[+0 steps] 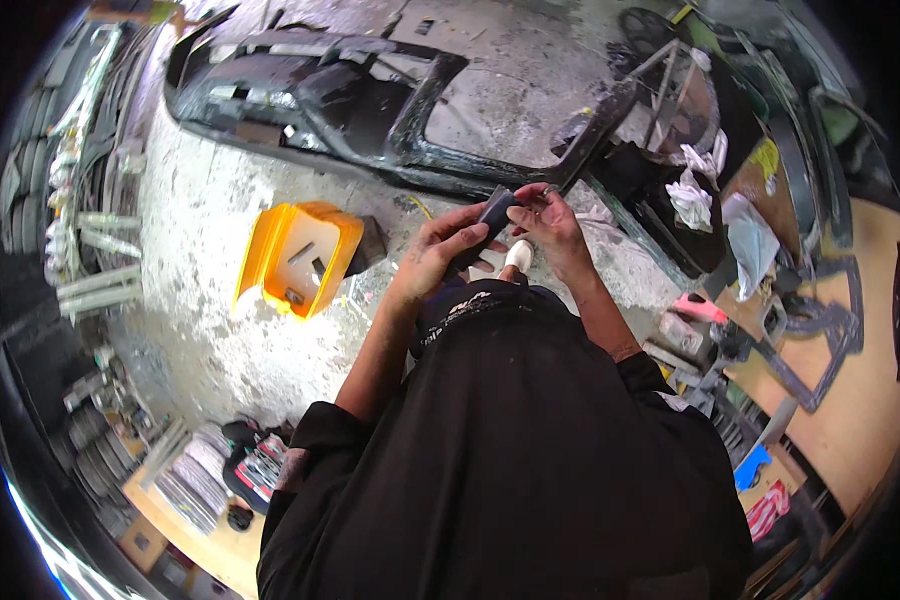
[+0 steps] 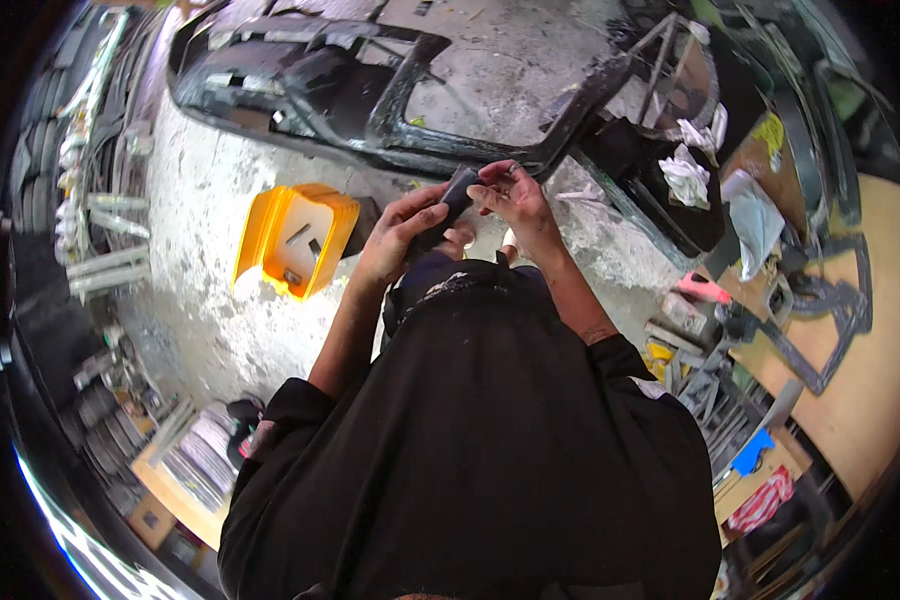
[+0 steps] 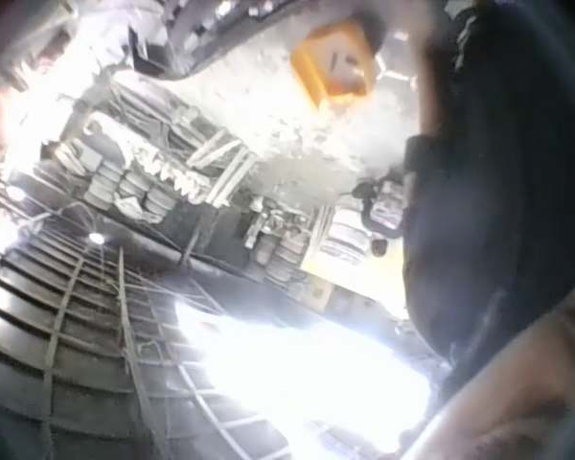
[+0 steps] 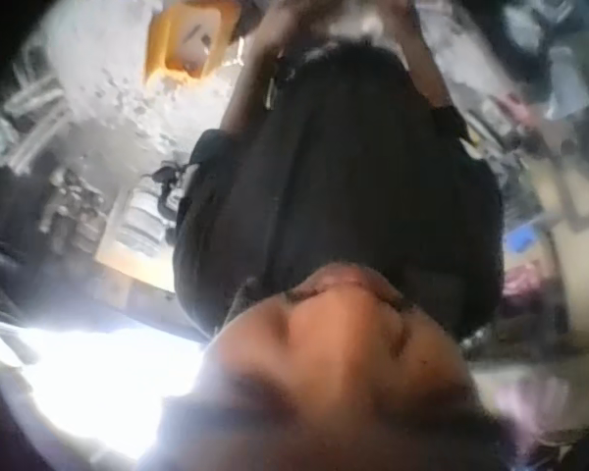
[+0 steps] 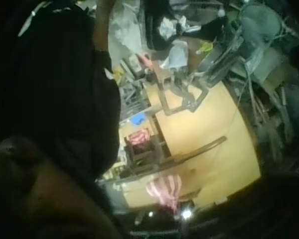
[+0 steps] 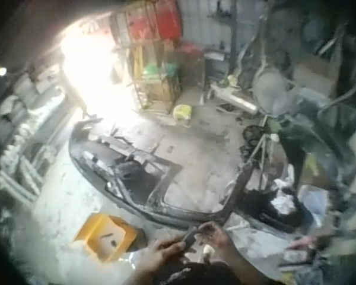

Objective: The person sands a large black carbon fiber automotive part using a small black sanding block. They repeatedly rub the surface, occasionally dip the block into a yellow bucket of water, and continue sanding different sections of the part.

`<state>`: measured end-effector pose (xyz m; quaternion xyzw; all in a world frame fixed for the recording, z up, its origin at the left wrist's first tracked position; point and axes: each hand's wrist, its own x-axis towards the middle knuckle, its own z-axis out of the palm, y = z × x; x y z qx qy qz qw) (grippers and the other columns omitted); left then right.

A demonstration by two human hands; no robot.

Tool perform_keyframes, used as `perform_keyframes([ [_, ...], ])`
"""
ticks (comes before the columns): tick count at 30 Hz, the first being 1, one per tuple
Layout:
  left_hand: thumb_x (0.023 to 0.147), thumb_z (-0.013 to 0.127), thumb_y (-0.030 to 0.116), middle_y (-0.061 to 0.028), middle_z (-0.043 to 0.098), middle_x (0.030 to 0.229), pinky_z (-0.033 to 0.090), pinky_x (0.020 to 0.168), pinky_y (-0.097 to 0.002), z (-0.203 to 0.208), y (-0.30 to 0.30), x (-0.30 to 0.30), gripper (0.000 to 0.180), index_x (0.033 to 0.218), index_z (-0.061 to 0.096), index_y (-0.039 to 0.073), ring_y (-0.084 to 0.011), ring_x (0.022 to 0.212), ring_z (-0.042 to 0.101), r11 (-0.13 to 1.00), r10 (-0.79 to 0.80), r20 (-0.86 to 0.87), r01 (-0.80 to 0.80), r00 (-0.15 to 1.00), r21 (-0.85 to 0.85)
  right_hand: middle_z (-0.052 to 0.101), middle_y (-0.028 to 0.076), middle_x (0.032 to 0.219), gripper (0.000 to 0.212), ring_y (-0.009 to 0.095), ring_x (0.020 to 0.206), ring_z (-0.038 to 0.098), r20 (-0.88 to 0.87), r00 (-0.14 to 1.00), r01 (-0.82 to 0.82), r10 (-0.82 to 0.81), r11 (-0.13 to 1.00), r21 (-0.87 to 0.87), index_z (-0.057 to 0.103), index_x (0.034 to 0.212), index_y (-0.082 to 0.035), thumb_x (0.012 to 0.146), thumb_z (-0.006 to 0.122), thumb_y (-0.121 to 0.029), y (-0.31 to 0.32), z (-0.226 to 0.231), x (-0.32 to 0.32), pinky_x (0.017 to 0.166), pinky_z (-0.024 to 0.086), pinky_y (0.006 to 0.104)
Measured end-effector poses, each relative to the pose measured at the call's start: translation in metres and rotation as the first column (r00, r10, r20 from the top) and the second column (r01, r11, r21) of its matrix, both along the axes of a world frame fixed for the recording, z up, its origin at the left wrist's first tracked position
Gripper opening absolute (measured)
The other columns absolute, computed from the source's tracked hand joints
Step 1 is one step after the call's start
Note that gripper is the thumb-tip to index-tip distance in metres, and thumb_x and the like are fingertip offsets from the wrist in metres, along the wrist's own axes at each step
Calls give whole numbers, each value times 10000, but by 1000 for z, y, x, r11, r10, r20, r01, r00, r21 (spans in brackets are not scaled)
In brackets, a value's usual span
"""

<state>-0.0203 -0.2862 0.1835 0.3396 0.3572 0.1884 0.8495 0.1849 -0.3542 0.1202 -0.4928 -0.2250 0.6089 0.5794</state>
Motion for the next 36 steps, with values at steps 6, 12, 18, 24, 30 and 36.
perform_keyframes([
  [6,1002,666,117,-79,733,1166,540,911,-269,0,-47,-15,461,1442,592,-2,-139,1022,699,965,253,-58,-248,966,82,676,7,879,330,85,784,631,211,961,-167,180,983,-77,676,1028,-20,900,861,-261,-1,8,-10,707,524,261],
  [12,1027,667,133,-98,714,1241,527,964,-275,-3,-74,-44,475,1466,565,-17,-138,1085,674,921,371,-166,-339,914,192,683,13,849,426,93,770,629,450,841,-286,300,953,-101,683,1023,-13,872,882,-358,1,16,-40,729,528,263],
  [18,1025,673,130,-66,717,1199,543,909,-264,-6,-82,-90,494,1487,546,10,-118,1030,674,853,505,-31,-494,862,170,657,56,1144,313,171,1078,659,-168,938,-320,303,944,-84,632,1203,-28,962,784,-157,-12,19,-100,906,566,364],
  [24,1014,697,150,-74,718,1174,548,884,-274,-10,-95,-172,488,1462,568,3,-124,1011,673,820,553,-23,-540,833,192,707,60,1097,373,171,1002,699,-74,920,-389,384,917,-86,643,1239,-32,933,805,-169,-24,1,-186,883,571,326],
  [30,1037,678,319,-81,732,1144,524,864,-262,-60,-109,-260,457,1383,663,22,-116,986,656,826,550,-199,-493,811,273,726,58,1103,299,163,945,716,-63,938,-344,340,935,-83,671,1204,-47,930,785,-88,-39,11,-261,815,608,317],
  [36,988,652,237,-77,751,998,544,736,-286,-220,-142,-390,409,1338,698,30,-117,808,662,829,558,-477,-428,679,360,741,45,1038,255,135,881,710,48,928,-361,369,923,-130,679,1146,-66,924,794,-113,-45,13,-298,747,580,302],
])
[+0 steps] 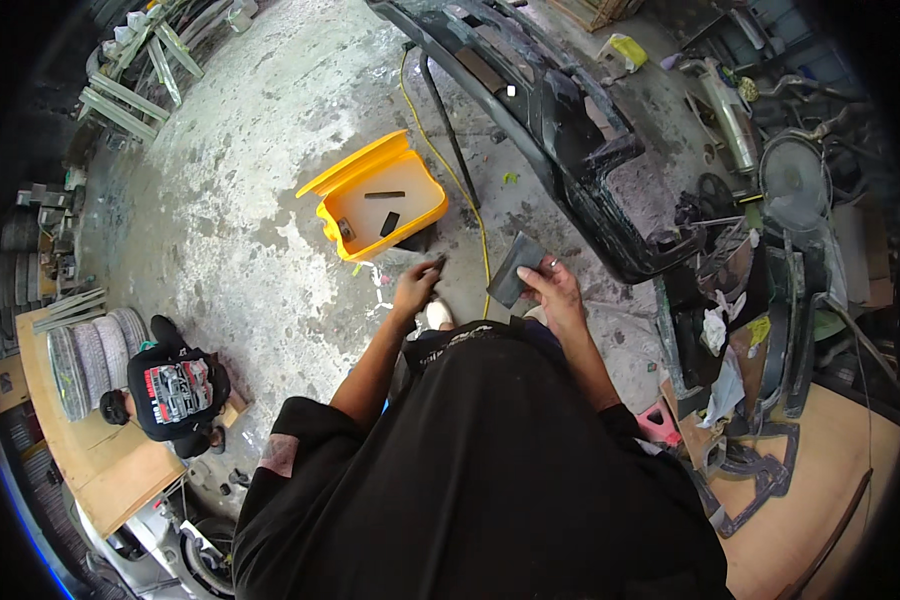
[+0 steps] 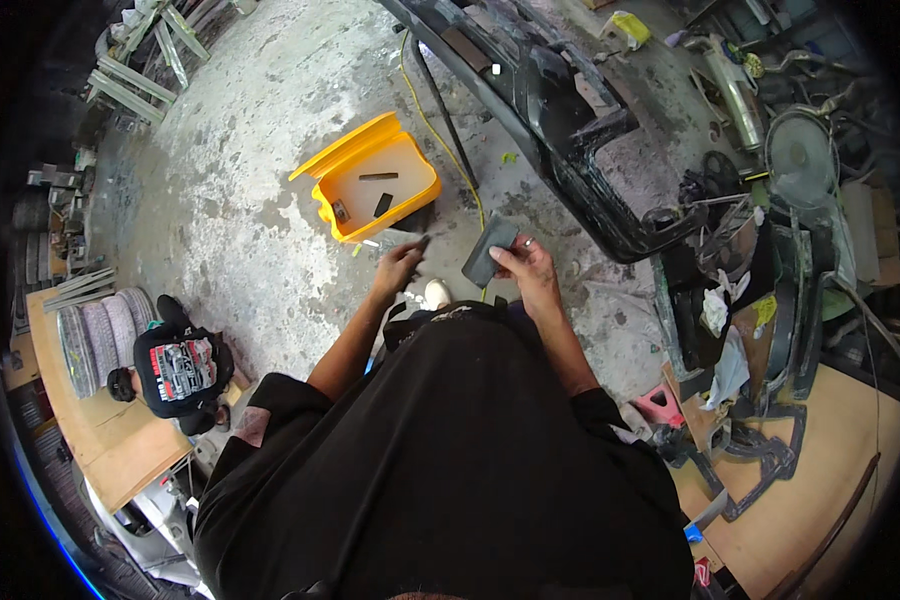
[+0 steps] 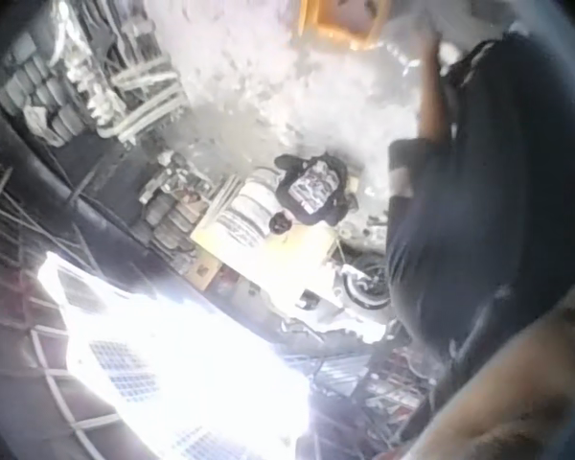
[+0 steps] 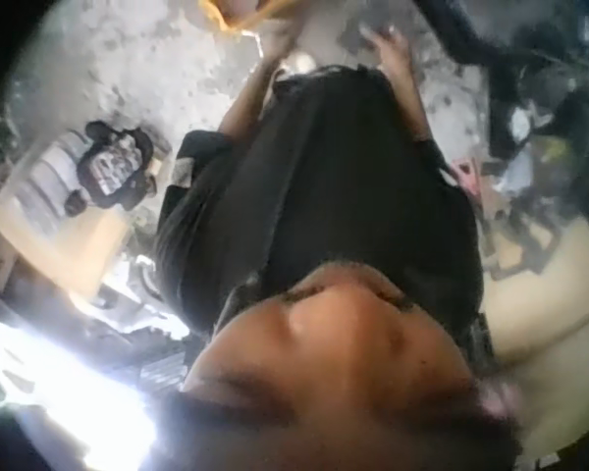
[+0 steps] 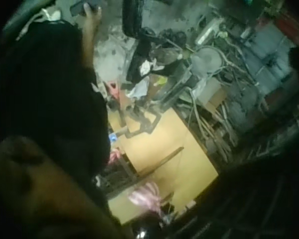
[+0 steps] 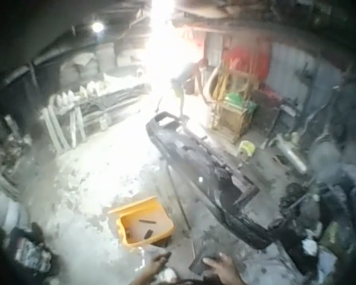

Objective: The person sands a large black carbon fiber automotive part using a small black sanding block. They repeatedly rub the surface, occasionally dip the block into a yellow bucket of water, and continue sanding different sections of the part.

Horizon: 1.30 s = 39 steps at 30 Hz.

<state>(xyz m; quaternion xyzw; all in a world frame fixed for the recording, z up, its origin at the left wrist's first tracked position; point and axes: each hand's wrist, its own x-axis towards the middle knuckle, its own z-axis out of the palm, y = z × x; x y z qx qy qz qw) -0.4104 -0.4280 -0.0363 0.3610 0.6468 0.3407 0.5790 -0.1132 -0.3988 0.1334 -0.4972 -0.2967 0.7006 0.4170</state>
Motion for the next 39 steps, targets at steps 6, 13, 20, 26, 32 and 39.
perform_keyframes([
  [6,999,618,443,-294,736,1092,557,930,-506,-111,-95,-115,472,1126,771,15,-451,1085,702,940,-151,-577,-64,802,-335,716,12,951,259,122,800,691,75,997,22,-17,998,-63,661,1086,-92,889,827,-120,5,-4,-7,693,554,286],
  [13,985,614,347,-294,735,1095,560,941,-496,-94,-139,-130,356,1144,782,76,-433,1071,714,866,-307,-617,-56,725,-497,736,13,1076,343,133,916,699,85,990,-104,110,992,-78,636,1231,-105,921,781,-123,77,-17,5,736,542,307],
  [20,905,650,186,-288,739,1066,559,925,-493,-56,-124,-56,320,1177,772,69,-429,1040,722,888,241,-599,-422,764,-181,741,7,1017,321,103,840,686,67,864,-499,498,867,-6,636,1170,-113,903,812,-149,186,-23,-40,700,512,264],
  [26,887,627,113,-279,744,1075,562,927,-483,-28,-111,12,342,1193,746,17,-434,1026,724,810,430,-603,-582,672,-72,749,-6,1002,322,89,819,680,180,681,-719,710,695,-23,635,1177,-107,910,808,-154,252,-40,-73,683,501,252],
  [32,860,631,134,-276,749,1008,579,869,-476,-29,-136,14,330,1139,759,13,-432,959,733,776,388,-611,-602,690,-187,750,-3,976,287,86,770,667,193,578,-806,793,591,-12,622,1163,-89,930,783,-138,272,-37,-107,669,492,240],
  [39,870,593,132,-294,738,968,572,879,-501,-81,-72,-66,338,1139,759,14,-447,955,728,837,397,-515,-530,760,-137,744,-10,951,265,87,760,677,269,651,-710,710,695,-117,622,1167,-116,944,765,-114,256,-47,-119,682,501,256],
])
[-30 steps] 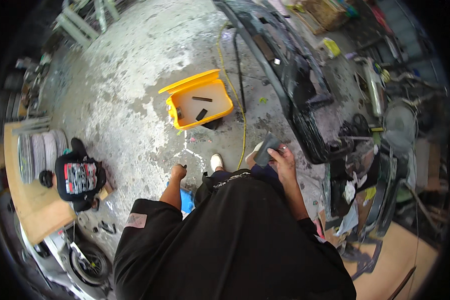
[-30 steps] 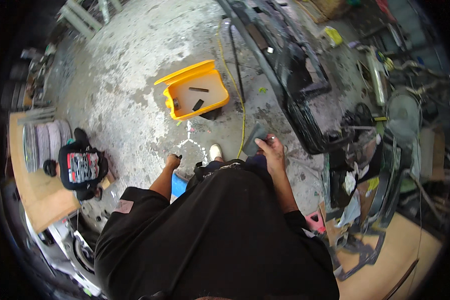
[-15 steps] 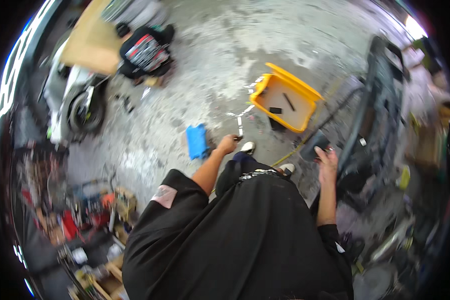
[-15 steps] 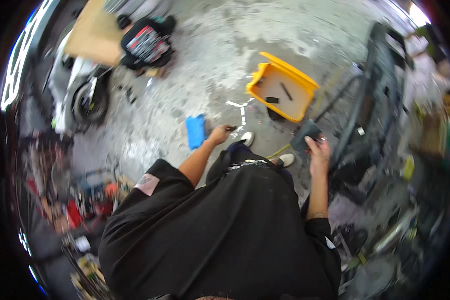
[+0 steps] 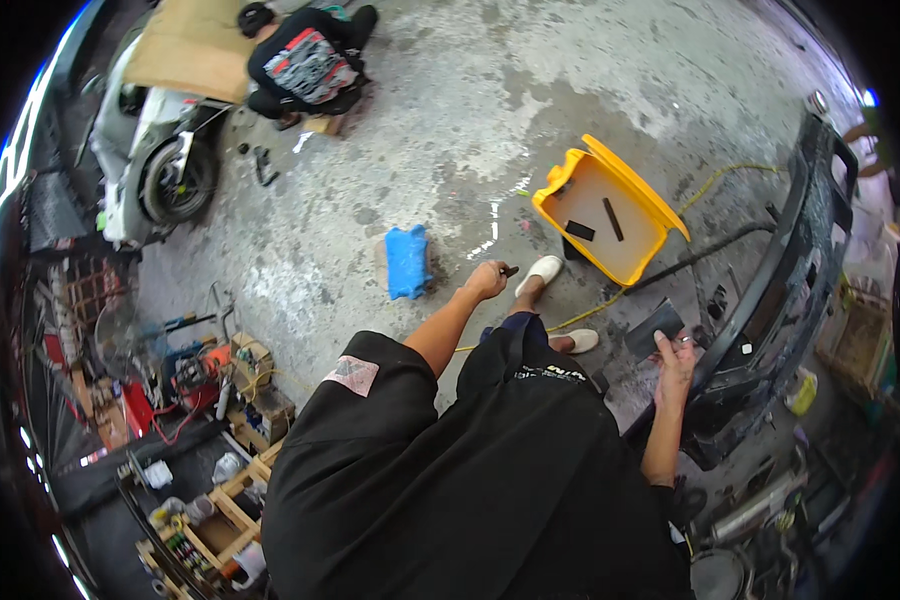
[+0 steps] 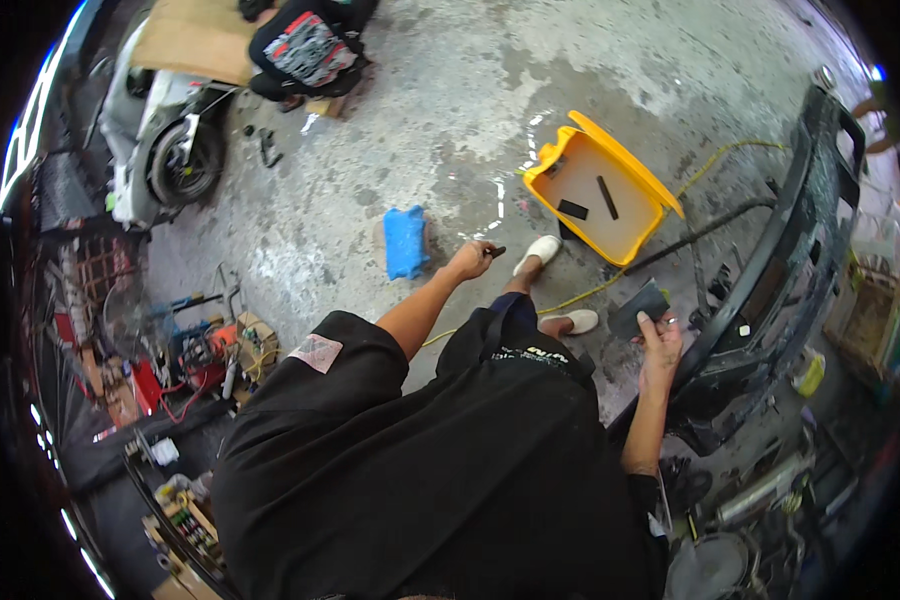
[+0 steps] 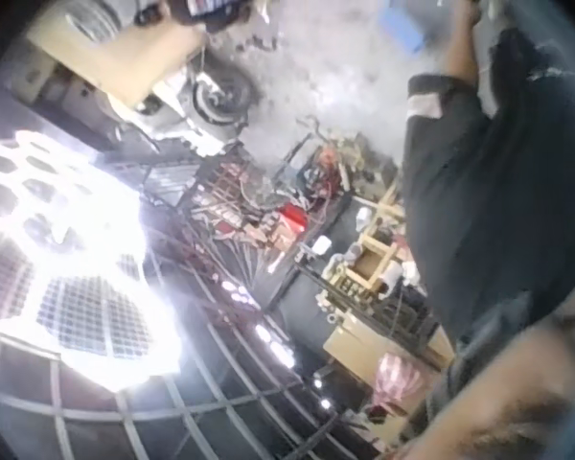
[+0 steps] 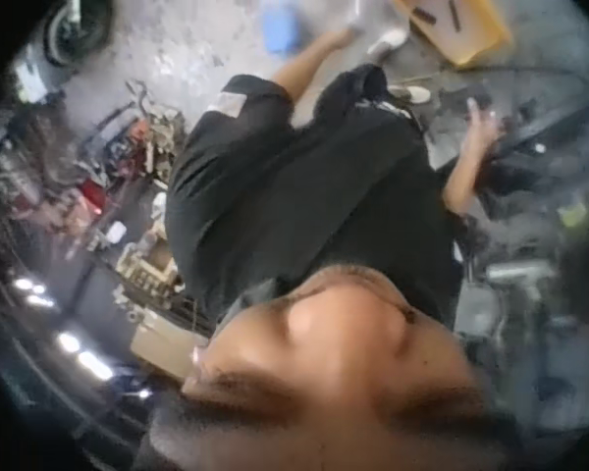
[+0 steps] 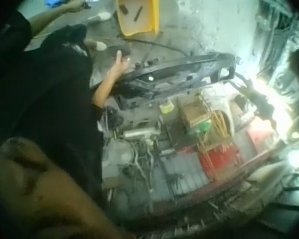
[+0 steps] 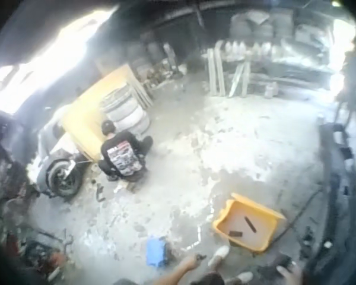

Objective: The person sands a large black carbon fiber automotive part using a small black sanding block. They repeatedly rub the surface, occasionally dip the block into a yellow bucket of water, and continue sanding different sections of the part.

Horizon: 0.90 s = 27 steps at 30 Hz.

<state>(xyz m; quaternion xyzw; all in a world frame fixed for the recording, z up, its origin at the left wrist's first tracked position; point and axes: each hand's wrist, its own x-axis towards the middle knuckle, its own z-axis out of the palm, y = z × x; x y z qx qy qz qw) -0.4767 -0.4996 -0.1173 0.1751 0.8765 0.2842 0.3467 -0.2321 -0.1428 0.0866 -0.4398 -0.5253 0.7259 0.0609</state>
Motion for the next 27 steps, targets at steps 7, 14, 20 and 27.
perform_keyframes([
  [7,887,571,136,-276,730,1071,578,893,-523,-101,124,-101,331,1134,787,87,-449,981,717,963,-169,-3,166,986,211,693,-37,883,227,79,721,646,227,955,195,-193,981,16,601,1080,-147,937,769,-95,-32,7,-9,642,516,254],
  [14,909,580,97,-207,629,1315,487,1078,-490,-136,245,-142,345,1212,744,91,-406,1238,603,910,-413,-51,414,909,29,557,-60,797,253,54,708,555,375,876,302,-303,951,64,551,1009,-116,917,785,-79,-34,-19,-3,616,508,251],
  [20,955,592,182,-183,617,1376,407,1151,-510,-192,297,-118,344,1261,713,84,-368,1343,534,632,-772,-135,727,622,-267,474,-75,744,268,46,655,513,442,817,355,-371,927,121,544,991,-124,912,795,-75,-43,-32,9,625,508,252],
  [27,933,639,208,-195,691,1358,545,1035,-452,-286,274,-134,397,1295,711,62,-347,1264,670,624,-673,195,690,713,-367,422,-68,764,268,44,682,480,531,732,398,-427,901,175,546,974,-115,909,803,-75,-39,-46,22,652,518,266],
])
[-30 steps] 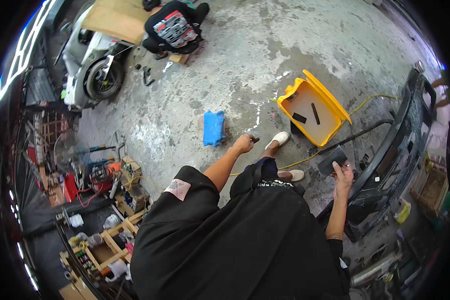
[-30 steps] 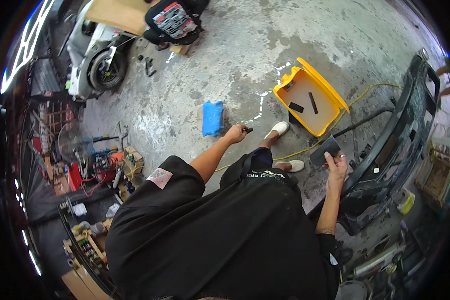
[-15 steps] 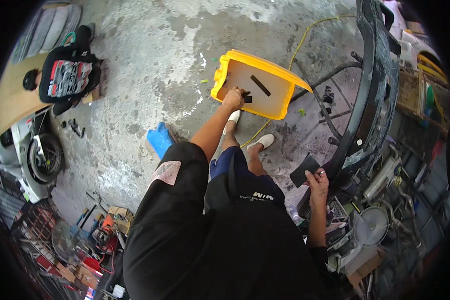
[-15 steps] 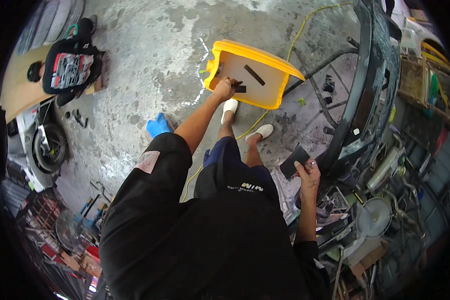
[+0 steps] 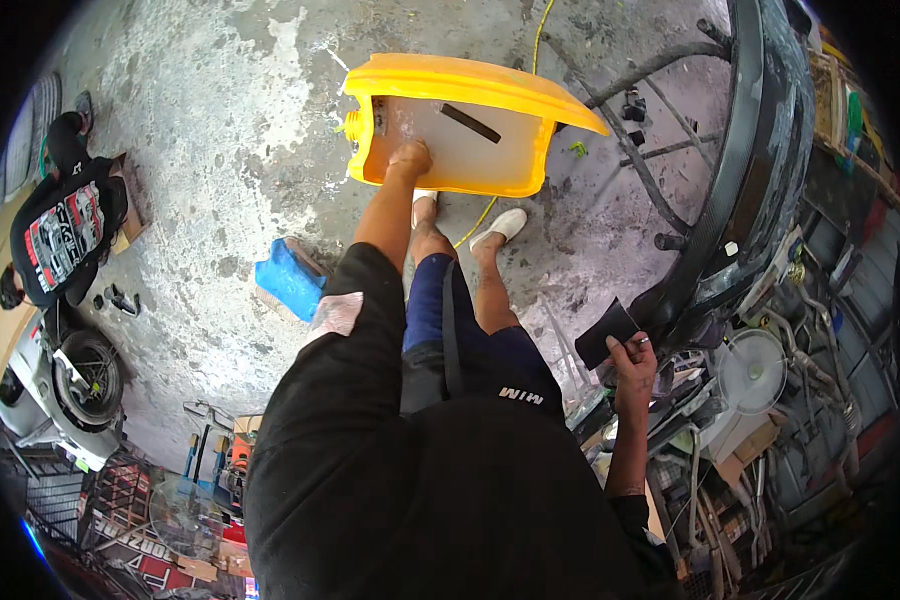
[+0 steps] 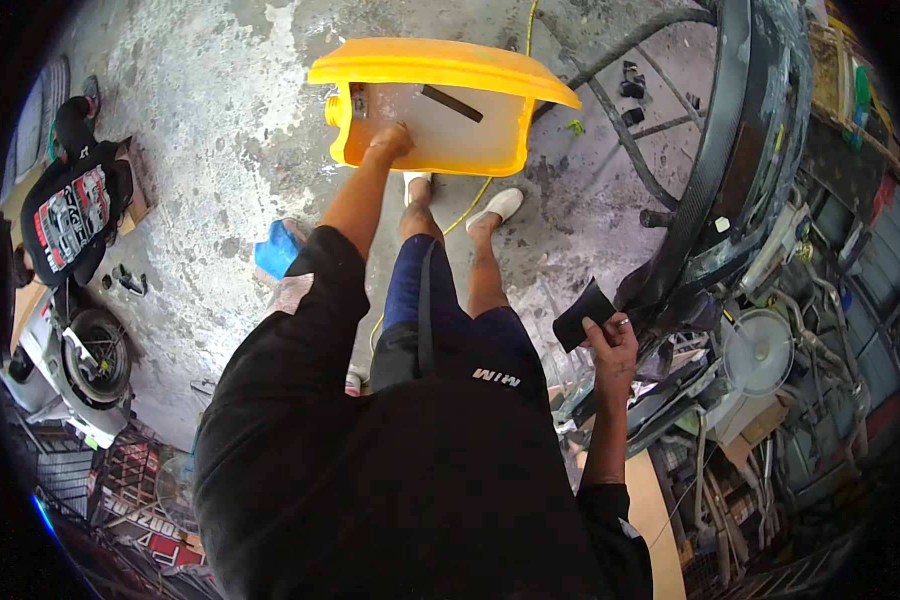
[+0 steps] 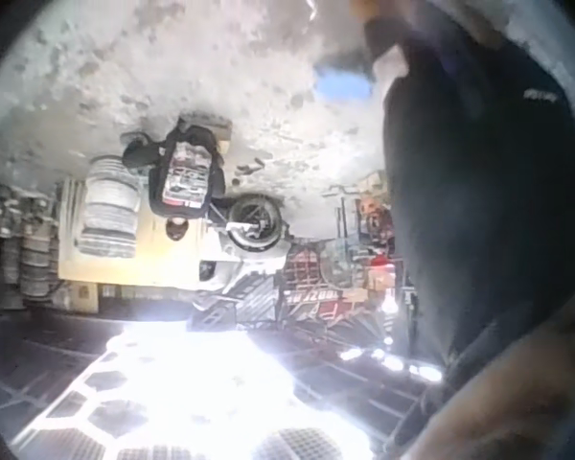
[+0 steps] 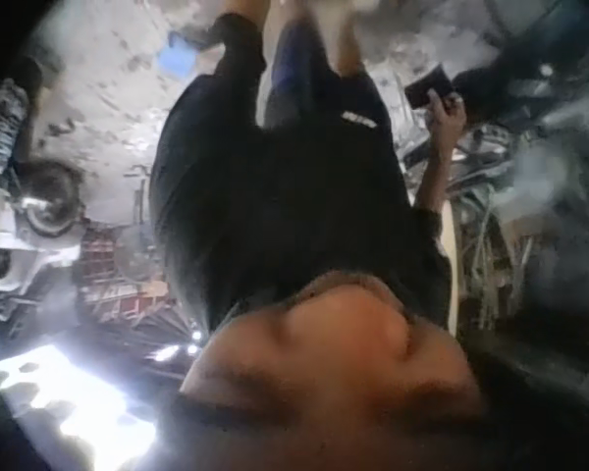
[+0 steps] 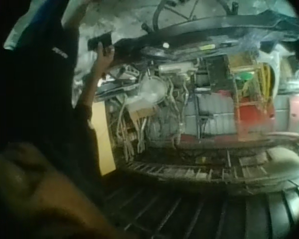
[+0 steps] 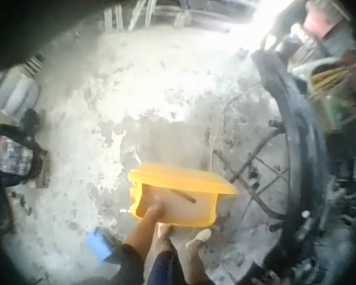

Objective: The person sands a large black carbon fiber automotive part using a small black sanding block. They repeatedly rub the surface, occasionally dip the block into a yellow bucket of water, and continue sanding different sections of the part.

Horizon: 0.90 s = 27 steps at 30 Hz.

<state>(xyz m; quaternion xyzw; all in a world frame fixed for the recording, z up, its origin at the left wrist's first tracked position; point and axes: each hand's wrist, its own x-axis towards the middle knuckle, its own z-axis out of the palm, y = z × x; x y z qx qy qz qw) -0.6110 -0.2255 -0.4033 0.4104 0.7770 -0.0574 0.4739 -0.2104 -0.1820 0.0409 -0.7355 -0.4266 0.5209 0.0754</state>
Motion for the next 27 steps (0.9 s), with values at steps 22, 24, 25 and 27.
perform_keyframes([
  [22,887,787,383,-124,755,968,578,676,-352,10,58,-8,469,1240,725,80,-213,751,708,724,260,615,-572,744,386,719,152,1155,229,321,1060,694,-76,633,-717,771,620,317,705,1208,-73,1005,602,-88,79,-275,-182,964,518,387],
  [24,905,779,357,-116,759,946,571,666,-341,23,77,17,414,1189,742,58,-196,730,701,814,332,627,-550,705,187,738,184,1060,165,363,1018,696,-98,637,-729,764,640,244,750,1091,-76,957,666,-124,98,-328,-174,931,537,402],
  [25,934,752,370,-121,757,1005,582,711,-345,5,64,1,427,1224,723,58,-195,808,711,819,306,621,-532,722,214,738,184,1060,165,363,1018,696,-145,625,-726,767,640,252,750,1091,-76,957,666,-124,94,-351,-196,931,537,402],
  [27,963,726,382,-125,754,1064,594,756,-349,-28,35,-44,440,1260,704,58,-194,886,720,825,286,590,-507,755,249,740,178,1047,219,356,1020,702,1,581,-709,814,506,492,750,1084,-72,876,746,-140,87,-387,-239,913,543,412],
])
